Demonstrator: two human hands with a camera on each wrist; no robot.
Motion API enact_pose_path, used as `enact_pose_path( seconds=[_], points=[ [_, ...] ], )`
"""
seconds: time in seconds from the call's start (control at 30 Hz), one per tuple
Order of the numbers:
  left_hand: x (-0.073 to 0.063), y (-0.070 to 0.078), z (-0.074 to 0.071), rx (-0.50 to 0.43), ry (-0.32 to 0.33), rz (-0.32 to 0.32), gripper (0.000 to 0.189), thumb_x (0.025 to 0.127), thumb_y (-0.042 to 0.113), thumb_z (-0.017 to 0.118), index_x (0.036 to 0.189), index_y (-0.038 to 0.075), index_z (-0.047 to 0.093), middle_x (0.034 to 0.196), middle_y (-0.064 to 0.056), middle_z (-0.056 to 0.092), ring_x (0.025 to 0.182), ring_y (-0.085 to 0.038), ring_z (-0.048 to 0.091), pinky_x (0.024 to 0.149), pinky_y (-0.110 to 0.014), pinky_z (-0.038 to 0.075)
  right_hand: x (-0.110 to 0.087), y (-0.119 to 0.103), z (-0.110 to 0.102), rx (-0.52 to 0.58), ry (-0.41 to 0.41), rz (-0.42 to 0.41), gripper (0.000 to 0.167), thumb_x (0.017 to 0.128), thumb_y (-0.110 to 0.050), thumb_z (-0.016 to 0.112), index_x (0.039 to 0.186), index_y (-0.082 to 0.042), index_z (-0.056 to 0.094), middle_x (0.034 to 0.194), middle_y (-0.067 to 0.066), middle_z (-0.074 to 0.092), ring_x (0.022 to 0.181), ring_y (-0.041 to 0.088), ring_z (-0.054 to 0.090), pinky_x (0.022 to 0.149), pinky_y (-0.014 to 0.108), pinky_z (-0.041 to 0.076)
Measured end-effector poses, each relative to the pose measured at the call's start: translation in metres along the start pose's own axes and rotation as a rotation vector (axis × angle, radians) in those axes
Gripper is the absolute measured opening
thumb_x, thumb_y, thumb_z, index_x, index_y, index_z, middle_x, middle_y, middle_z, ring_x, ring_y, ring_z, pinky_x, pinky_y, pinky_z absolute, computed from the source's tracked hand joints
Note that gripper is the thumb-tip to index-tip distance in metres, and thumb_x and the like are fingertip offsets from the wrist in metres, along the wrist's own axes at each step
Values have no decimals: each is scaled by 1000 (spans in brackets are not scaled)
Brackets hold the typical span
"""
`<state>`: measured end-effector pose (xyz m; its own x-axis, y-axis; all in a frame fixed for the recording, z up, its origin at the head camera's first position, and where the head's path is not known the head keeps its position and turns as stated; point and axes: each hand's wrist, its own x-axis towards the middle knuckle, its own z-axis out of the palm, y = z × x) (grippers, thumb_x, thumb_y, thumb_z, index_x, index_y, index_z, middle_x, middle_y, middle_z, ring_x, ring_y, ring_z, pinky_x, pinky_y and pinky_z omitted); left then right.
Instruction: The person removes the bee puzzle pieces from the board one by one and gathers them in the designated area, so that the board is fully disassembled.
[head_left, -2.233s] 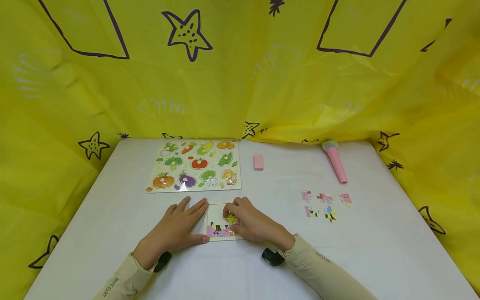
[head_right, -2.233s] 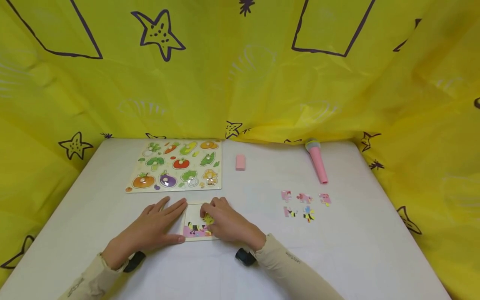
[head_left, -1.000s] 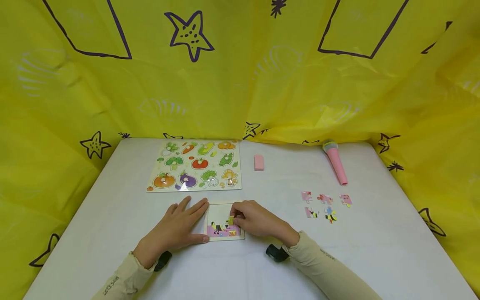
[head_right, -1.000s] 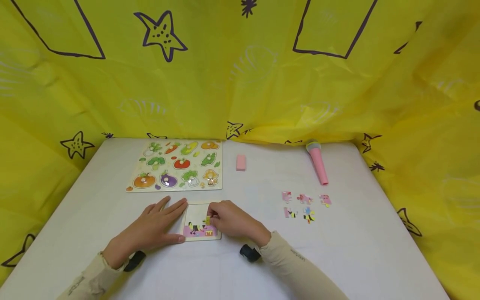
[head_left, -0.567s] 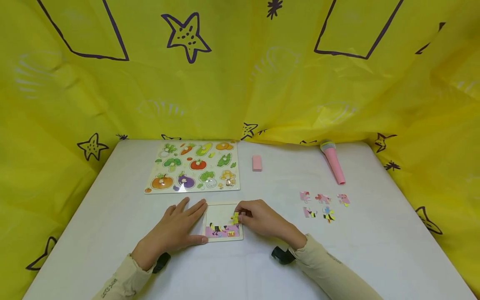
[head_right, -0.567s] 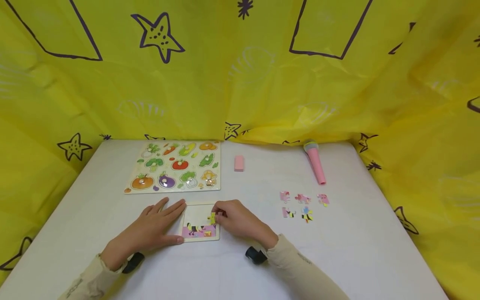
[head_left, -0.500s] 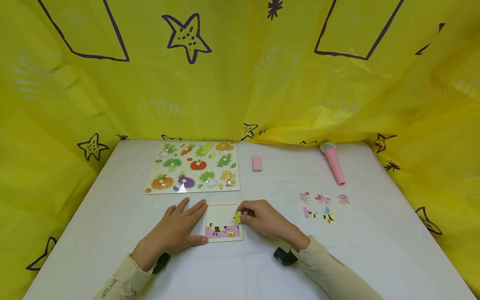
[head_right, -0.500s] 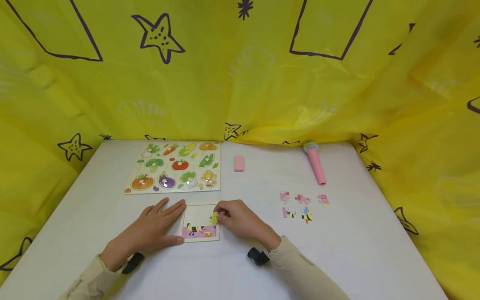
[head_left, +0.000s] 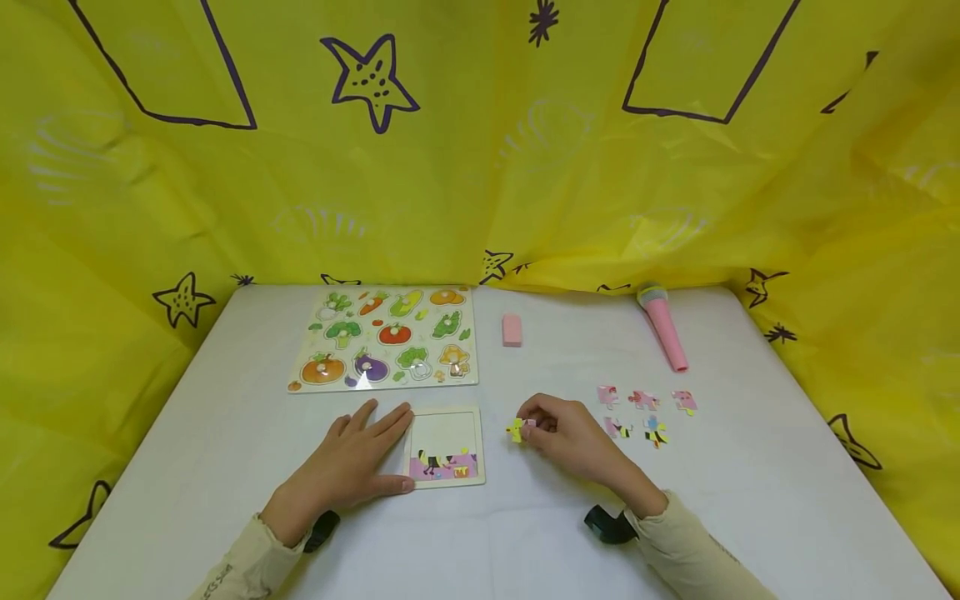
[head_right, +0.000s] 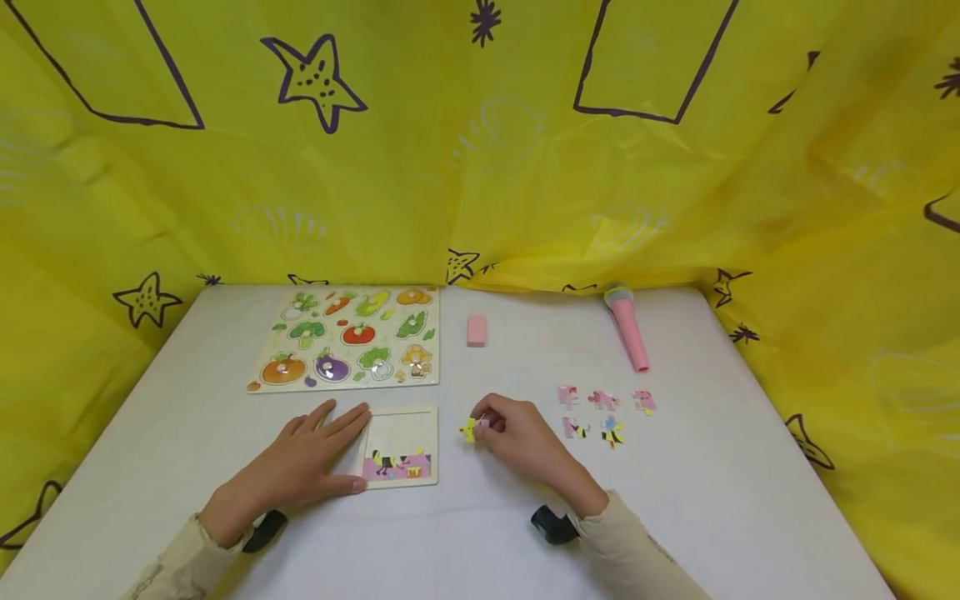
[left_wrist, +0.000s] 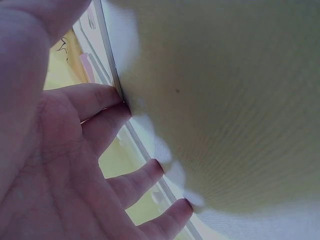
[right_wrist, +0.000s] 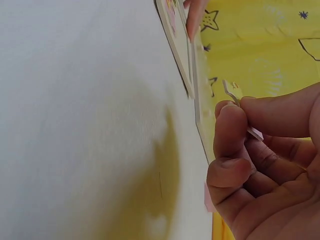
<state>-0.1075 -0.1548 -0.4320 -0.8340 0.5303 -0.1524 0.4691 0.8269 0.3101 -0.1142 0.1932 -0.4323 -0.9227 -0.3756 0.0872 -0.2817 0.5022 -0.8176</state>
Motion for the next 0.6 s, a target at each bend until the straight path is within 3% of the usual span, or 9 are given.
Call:
enact_pose_path(
  seconds=[0.27, 0.6],
  points=[
    [0, 0, 1, -7, -4, -2, 95, 93, 59, 78, 165, 8, 42, 171, -7, 38, 156, -51, 25, 116, -75, 27, -17, 12, -16, -15, 76, 30, 9, 98, -3, 76, 102, -10, 73, 88, -6, 72, 80, 13, 66, 72, 28, 56],
    [1, 1, 0, -11, -17, -20, 95, 93, 58, 78, 165, 8, 42, 172, -7, 37, 156, -52, 24, 117, -75, 25, -38, 23, -37, 57, 140, 124, 8, 98, -1, 76, 104, -5, 73, 78, 5, 66, 63, 17, 64, 59, 26, 49]
  ],
)
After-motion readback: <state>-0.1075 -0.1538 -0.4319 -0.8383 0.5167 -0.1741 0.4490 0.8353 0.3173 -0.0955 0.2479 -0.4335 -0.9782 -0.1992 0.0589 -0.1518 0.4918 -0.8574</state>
